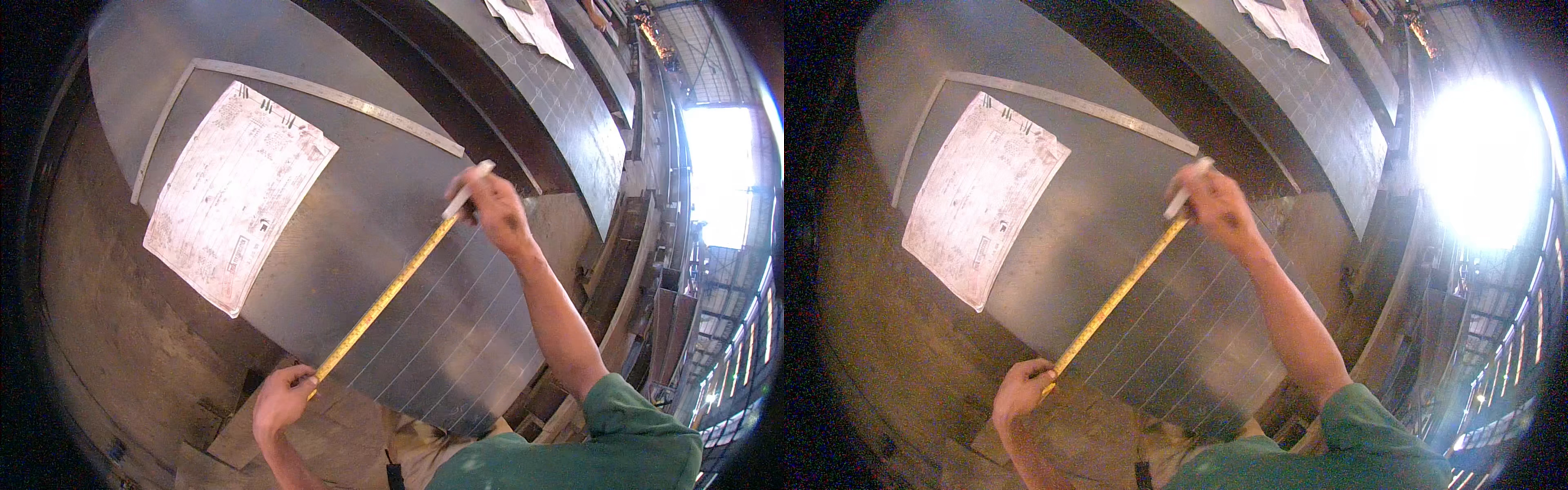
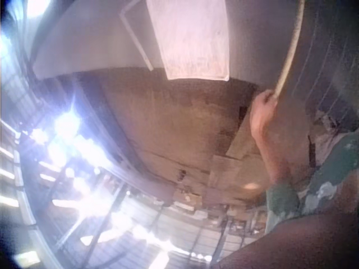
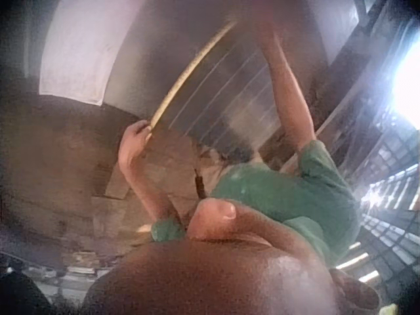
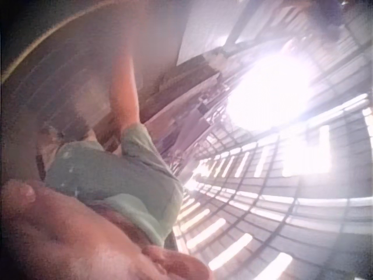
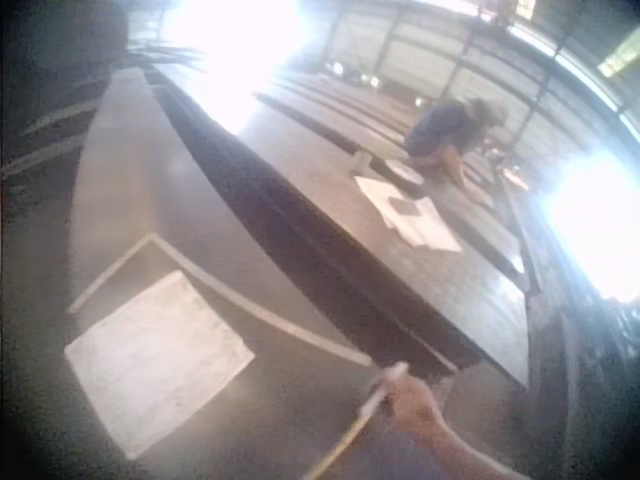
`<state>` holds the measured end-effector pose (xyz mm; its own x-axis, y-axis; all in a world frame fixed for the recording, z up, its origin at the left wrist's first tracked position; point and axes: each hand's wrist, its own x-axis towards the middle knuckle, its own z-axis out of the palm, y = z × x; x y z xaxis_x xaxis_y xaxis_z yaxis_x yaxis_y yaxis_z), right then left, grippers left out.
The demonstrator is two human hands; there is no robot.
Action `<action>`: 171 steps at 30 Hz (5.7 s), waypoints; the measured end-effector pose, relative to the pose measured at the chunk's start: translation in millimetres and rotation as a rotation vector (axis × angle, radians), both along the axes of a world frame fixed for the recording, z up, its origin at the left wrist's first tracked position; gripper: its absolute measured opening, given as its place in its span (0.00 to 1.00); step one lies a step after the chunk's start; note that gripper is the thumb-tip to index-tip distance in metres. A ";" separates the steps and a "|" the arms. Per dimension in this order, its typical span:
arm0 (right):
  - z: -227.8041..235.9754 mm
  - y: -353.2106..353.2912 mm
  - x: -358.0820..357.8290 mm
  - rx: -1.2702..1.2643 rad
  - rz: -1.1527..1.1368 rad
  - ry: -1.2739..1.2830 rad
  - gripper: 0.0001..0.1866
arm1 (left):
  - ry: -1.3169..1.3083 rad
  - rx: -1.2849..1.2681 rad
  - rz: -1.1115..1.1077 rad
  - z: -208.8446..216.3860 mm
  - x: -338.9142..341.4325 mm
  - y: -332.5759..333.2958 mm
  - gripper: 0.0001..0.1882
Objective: The person measures a large metal sheet with a tape measure and marks it with a white marker. They repeatedly measure and mark multiple locations on the sheet while referencing a document placed on the surface.
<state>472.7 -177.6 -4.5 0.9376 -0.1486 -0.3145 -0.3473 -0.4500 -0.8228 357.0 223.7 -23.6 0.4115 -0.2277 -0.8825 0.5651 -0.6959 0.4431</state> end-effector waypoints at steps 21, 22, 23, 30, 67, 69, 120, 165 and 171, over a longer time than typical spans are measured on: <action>-12.2 33.9 -1.9 0.159 0.259 0.231 0.13 | 0.052 0.012 -0.018 6.5 7.2 0.5 0.14; -13.2 33.9 -1.7 0.161 0.260 0.225 0.13 | 0.056 0.015 -0.018 5.6 6.7 1.1 0.14; -13.0 34.7 -1.4 0.160 0.268 0.219 0.13 | 0.060 0.017 -0.018 4.2 6.0 2.1 0.14; -15.4 30.1 -2.2 0.188 0.269 0.269 0.12 | 0.004 -0.007 -0.090 5.1 11.3 2.7 0.14; -29.9 36.7 22.2 -0.179 0.923 -0.022 0.18 | 0.084 0.045 0.041 -4.1 -0.2 3.1 0.13; -30.0 37.3 22.4 -0.175 0.929 -0.023 0.18 | 0.108 0.054 0.057 -1.9 1.3 1.4 0.13; -33.0 40.7 18.3 -0.123 0.911 -0.026 0.18 | 0.092 0.047 0.065 -0.8 2.0 0.1 0.12; -19.2 58.4 9.6 -0.306 0.940 0.001 0.16 | 0.052 0.057 0.069 1.2 -1.1 1.0 0.14; -19.9 67.7 6.7 -0.399 0.886 -0.137 0.12 | 0.052 0.050 0.087 -2.9 -5.1 2.8 0.14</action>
